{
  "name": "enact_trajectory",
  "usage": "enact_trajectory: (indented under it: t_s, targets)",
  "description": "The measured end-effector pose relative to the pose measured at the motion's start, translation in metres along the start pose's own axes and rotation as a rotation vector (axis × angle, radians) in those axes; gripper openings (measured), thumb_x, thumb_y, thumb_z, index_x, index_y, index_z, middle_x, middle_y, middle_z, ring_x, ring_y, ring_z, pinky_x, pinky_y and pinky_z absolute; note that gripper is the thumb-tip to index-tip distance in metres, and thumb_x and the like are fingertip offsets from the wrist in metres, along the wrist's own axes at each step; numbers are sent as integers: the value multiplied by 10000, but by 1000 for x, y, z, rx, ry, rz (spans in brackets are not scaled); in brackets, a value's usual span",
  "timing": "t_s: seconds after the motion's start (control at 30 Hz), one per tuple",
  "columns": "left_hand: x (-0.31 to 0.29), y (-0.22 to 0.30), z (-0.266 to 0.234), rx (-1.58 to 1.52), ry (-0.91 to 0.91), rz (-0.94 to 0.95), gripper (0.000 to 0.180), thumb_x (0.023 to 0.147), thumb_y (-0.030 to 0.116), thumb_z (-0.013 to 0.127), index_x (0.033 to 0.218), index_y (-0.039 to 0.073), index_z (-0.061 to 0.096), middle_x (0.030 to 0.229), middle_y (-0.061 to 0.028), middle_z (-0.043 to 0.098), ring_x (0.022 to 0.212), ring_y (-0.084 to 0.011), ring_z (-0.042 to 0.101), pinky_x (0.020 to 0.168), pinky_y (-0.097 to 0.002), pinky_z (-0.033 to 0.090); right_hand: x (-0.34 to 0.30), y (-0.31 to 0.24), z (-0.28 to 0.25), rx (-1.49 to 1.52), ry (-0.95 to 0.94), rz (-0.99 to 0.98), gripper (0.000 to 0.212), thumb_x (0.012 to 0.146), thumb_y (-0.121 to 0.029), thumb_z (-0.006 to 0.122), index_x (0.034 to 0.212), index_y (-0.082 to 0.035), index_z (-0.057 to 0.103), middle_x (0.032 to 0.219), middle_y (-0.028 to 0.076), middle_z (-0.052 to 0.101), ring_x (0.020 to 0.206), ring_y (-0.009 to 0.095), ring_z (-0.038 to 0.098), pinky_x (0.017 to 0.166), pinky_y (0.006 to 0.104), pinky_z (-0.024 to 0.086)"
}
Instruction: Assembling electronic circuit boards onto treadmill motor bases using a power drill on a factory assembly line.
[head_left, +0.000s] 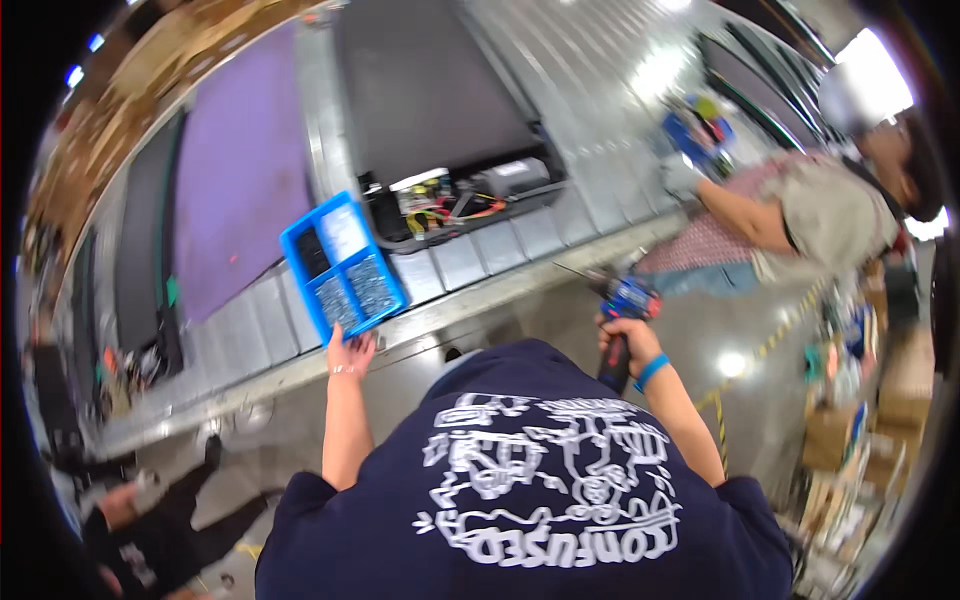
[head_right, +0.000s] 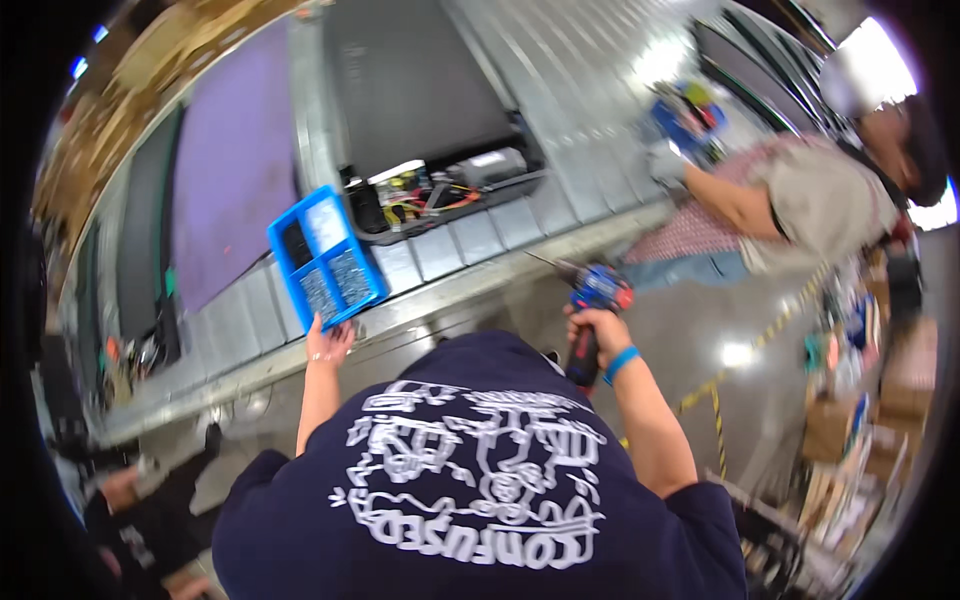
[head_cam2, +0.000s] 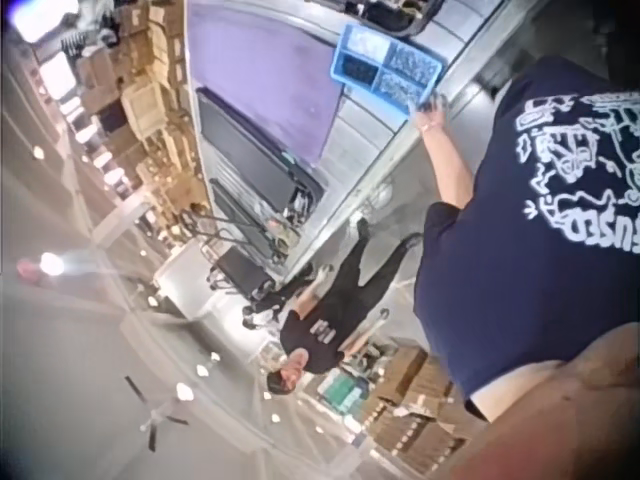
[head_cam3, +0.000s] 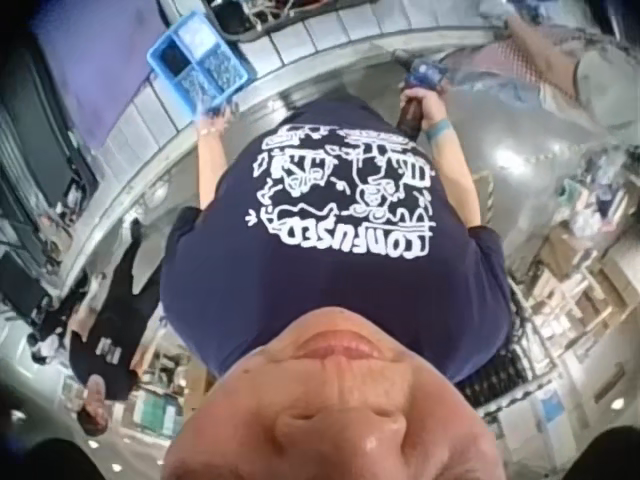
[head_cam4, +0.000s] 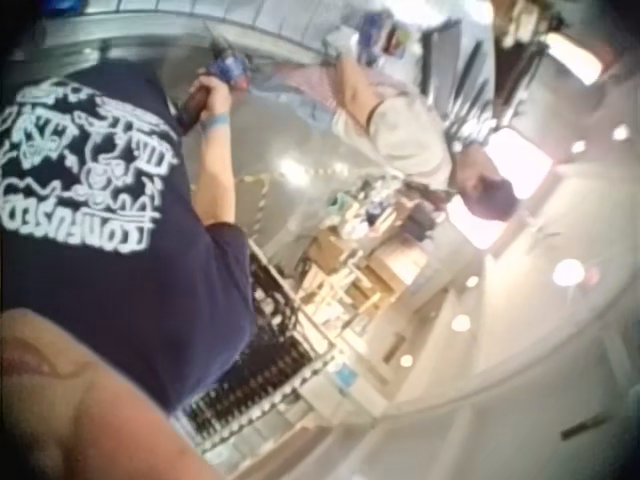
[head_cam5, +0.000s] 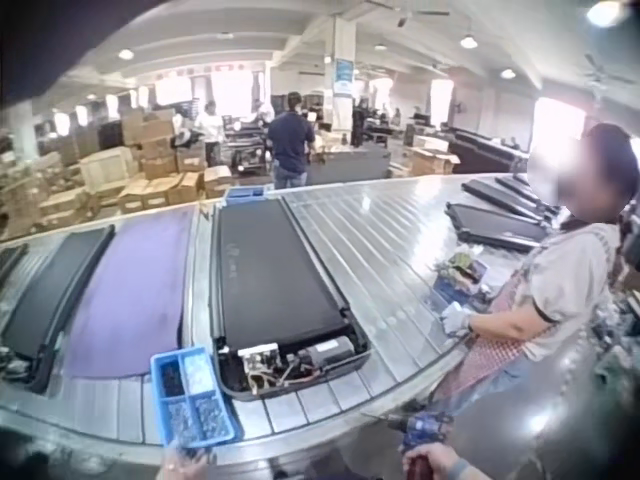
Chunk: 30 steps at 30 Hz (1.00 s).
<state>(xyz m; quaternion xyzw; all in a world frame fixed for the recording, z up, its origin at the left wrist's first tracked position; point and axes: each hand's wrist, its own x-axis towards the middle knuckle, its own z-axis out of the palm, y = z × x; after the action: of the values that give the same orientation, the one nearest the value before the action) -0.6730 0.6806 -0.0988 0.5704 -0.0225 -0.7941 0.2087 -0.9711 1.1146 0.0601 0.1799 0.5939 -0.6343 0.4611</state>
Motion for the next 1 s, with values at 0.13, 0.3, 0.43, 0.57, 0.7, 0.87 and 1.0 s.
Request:
enact_trajectory:
  t_s: [0.13, 0.3, 0.43, 0.57, 0.7, 0.87, 1.0]
  targets:
    - [37, -1, 32, -135, 203, 37, 372, 881, 271, 596, 1212, 114, 532, 1165, -138, 585, 1082, -329, 546, 820, -549, 490, 11, -14, -37, -80, -70, -8, 270, 723, -75, 607, 980, 7, 608, 667, 76, 575, 589, 194, 572, 589, 315, 492]
    - [146, -18, -11, 226, 537, 288, 309, 910, 210, 511, 1183, 85, 583, 1228, -112, 589, 1097, -327, 568, 853, -538, 496, 6, -40, -75, -114, -201, 22, 268, 698, -50, 600, 957, 18, 602, 653, 86, 569, 585, 206, 571, 583, 317, 495]
    - [148, -74, -5, 497, 601, 348, 328, 887, 190, 494, 1158, 52, 618, 1159, -123, 640, 982, -343, 633, 766, -508, 526, -10, -45, -116, -154, -100, -4, 263, 684, -30, 593, 940, 28, 600, 659, 96, 577, 568, 214, 574, 565, 318, 496]
    - [24, -176, 21, -292, 581, 358, 319, 861, 142, 512, 1136, 20, 621, 1131, -171, 641, 900, -339, 662, 669, -460, 559, -15, -49, -146, -282, -54, -72, 257, 680, -13, 577, 931, 37, 597, 670, 103, 586, 541, 220, 575, 537, 317, 493]
    - [-52, -240, 8, -134, 723, 332, 276, 841, 104, 536, 1082, -3, 618, 1047, -174, 643, 812, -311, 658, 595, -448, 556, -18, -39, -191, -364, -107, -68, 259, 679, 1, 568, 933, 42, 597, 682, 102, 593, 527, 221, 580, 514, 314, 490]
    - [-50, -338, -3, 57, 605, 323, 226, 844, 158, 577, 985, -16, 611, 949, -155, 634, 713, -263, 628, 509, -416, 518, -24, -40, -191, -447, -118, -88, 279, 654, 36, 586, 932, 32, 600, 733, 92, 611, 548, 217, 600, 511, 312, 497]
    - [-41, -421, 4, 320, 434, 214, 239, 835, 215, 609, 859, -23, 613, 752, -138, 634, 565, -226, 603, 427, -386, 450, -34, -36, -188, -475, -78, -155, 305, 623, 54, 612, 924, 10, 610, 765, 85, 619, 569, 208, 606, 518, 303, 498]
